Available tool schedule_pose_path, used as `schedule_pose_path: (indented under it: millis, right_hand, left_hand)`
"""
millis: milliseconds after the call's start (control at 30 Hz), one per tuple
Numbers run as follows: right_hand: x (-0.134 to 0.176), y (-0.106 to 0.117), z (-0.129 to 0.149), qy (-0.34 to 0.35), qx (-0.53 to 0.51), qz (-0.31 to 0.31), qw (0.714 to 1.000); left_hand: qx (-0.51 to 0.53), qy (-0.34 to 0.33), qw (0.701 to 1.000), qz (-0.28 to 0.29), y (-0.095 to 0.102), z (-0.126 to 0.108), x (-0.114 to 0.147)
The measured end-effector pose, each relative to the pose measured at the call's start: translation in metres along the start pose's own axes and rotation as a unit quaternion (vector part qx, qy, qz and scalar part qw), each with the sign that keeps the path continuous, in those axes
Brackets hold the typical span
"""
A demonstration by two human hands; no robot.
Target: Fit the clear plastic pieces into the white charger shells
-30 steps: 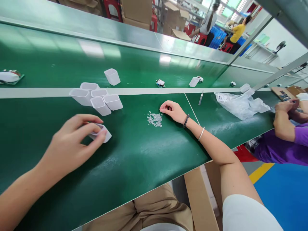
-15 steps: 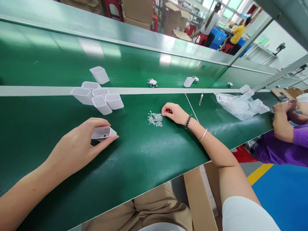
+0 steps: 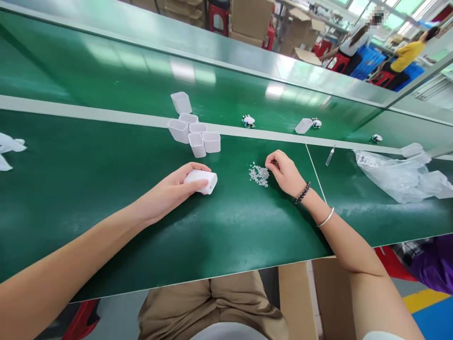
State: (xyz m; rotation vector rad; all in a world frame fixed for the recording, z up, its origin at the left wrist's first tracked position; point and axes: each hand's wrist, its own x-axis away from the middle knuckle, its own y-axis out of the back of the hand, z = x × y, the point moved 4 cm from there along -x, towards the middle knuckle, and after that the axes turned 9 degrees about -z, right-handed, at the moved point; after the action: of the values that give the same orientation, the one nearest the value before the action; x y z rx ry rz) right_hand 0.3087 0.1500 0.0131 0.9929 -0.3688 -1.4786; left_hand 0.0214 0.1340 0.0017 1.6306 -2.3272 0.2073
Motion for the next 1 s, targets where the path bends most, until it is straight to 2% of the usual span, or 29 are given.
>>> schedule_pose_path:
  millis: [67,200,300,367,500,633,1000]
  right_hand:
    - [0.002,-0.009,0.025,0.011,-0.071,-0.026,0.997]
    - [0.000,-0.038,0.078,0.012,-0.194,0.023,0.981]
    - [-0.005,-0.055,0.102,-0.023,-0.292,0.043,0.955]
    - [-0.006,-0.061,0.109,-0.025,-0.315,0.039,0.948]
    - [0.000,-0.063,0.113,0.049,-0.246,0.028,0.968]
    - [0.005,-0.057,0.117,0.130,-0.179,0.012,0.975]
    - [0.004,-0.057,0.120,0.164,-0.101,0.023,0.981]
  left_hand:
    - [0.045,0.011,0.999,0.009,0.000,-0.002,0.002]
    - [0.089,0.008,0.996,0.013,0.000,-0.003,0.001]
    - [0.118,0.012,0.993,0.025,-0.002,-0.002,0.000]
    - [0.121,0.016,0.992,0.042,-0.003,-0.001,-0.001]
    - [0.157,0.045,0.983,0.083,-0.005,0.001,0.001]
    - [0.175,0.052,0.980,0.081,-0.005,0.000,0.002]
    - [0.122,0.051,0.990,0.044,-0.002,0.000,0.000]
